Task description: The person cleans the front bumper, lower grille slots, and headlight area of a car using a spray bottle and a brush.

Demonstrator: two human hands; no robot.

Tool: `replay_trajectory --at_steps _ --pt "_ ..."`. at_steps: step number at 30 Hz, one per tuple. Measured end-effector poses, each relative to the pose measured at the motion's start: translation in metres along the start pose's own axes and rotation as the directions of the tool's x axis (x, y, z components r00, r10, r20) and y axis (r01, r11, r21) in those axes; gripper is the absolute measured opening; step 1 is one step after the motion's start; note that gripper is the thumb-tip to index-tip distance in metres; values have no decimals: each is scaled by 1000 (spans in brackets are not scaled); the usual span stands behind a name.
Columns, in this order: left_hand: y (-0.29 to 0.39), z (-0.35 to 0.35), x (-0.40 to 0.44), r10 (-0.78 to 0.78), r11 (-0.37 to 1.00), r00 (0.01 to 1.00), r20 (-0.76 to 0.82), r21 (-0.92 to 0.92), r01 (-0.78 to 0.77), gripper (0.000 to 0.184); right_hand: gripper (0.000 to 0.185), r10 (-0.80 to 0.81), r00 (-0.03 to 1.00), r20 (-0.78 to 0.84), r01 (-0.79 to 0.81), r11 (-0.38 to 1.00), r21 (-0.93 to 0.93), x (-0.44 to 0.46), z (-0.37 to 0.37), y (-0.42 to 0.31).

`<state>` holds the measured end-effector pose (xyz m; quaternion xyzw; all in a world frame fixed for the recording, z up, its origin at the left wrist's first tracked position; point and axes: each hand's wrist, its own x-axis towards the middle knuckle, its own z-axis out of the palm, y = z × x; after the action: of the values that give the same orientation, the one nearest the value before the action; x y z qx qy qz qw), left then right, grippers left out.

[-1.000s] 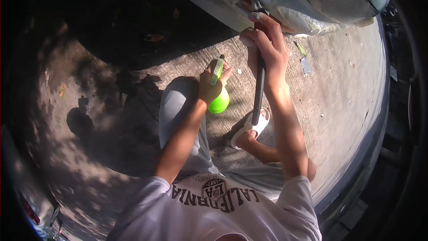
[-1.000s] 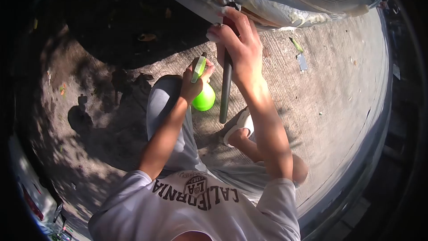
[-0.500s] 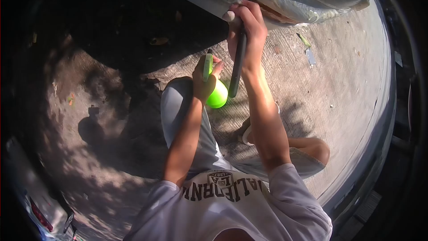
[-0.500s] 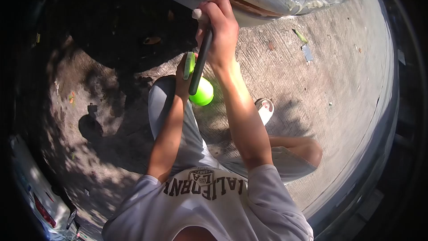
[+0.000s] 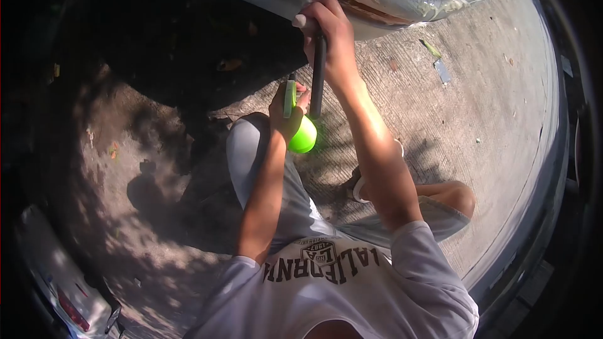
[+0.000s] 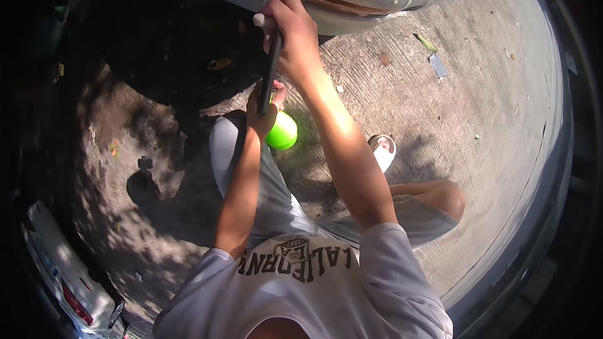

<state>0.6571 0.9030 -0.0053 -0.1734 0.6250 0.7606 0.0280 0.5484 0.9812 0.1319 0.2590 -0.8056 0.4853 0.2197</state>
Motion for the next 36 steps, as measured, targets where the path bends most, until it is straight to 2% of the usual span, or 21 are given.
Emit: replay_trajectory --at_steps 2,4,5,6,8,10,12,13,16,20,21,22,24,25,26,27,28,30,33,34,36 --pt "-9 -3 2 51 996 999 -3 -66 -51 21 16 22 1000 11 -22 1000 -18 -6 -6 -4" --pt "-17 -4 8 108 985 994 -3 -137 -107 22 13 -22 999 47 33 969 -246 -8 -14 -16" --pt "-22 -4 10 97 994 995 -16 -51 -98 22 12 -168 984 60 177 957 -228 2 -16 -15" --pt "-25 -5 8 81 996 996 -31 37 -80 23 12 -164 984 63 175 958 -229 7 -16 -7" --pt "-13 -3 6 -13 989 1000 -15 147 15 23 9 -130 954 269 164 980 -108 9 -18 5" --pt "-10 -5 6 58 970 998 -40 240 -47 21 14 79 962 260 -26 980 -199 -5 -45 15" --pt "-36 -9 20 269 963 963 -22 37 -268 22 12 183 963 199 -96 919 -383 -23 -75 13" --pt "-36 -13 20 213 947 977 -11 247 -204 23 12 181 963 200 -93 920 -381 -22 -74 14" --pt "-18 -3 8 74 964 997 -20 259 -66 25 11 48 957 287 56 938 -342 -8 -59 4" --pt "-23 -5 5 133 966 991 -3 223 -129 24 9 -35 927 375 107 979 -175 11 -27 15" --pt "-6 -4 -1 150 935 988 -31 330 -132 23 7 -77 908 412 133 985 -110 8 -32 15" --pt "-12 -7 1 148 937 989 -30 325 -130 23 7 -74 907 415 133 985 -114 -1 -49 14" --pt "-27 -15 5 261 912 965 22 323 -254 22 8 94 912 399 62 931 -360 -23 -94 14" --pt "-11 -14 1 -36 949 999 -1 314 34 23 10 106 914 392 50 929 -367 -25 -102 19" --pt "-19 -14 4 -35 949 999 -2 315 34 23 12 118 917 381 38 926 -377 -25 -107 24" --pt "-32 -13 10 54 959 999 0 278 -52 23 13 132 911 392 38 917 -397 -15 -95 5" --pt "-40 -12 13 141 960 990 6 244 -139 24 14 -44 915 401 155 956 -248 -3 -78 10" --pt "-27 -5 12 102 926 995 -11 365 -91 24 13 -50 882 469 111 988 -104 19 -40 14" --pt "-25 3 6 141 949 990 8 285 -137 25 11 -90 850 520 194 970 -149 17 -40 18" --pt "-24 5 8 23 945 999 35 326 -33 25 10 -54 861 505 177 964 -200 9 -54 19" --pt "-36 7 4 256 952 964 73 155 -265 22 7 46 899 435 119 931 -345 -16 -100 31"
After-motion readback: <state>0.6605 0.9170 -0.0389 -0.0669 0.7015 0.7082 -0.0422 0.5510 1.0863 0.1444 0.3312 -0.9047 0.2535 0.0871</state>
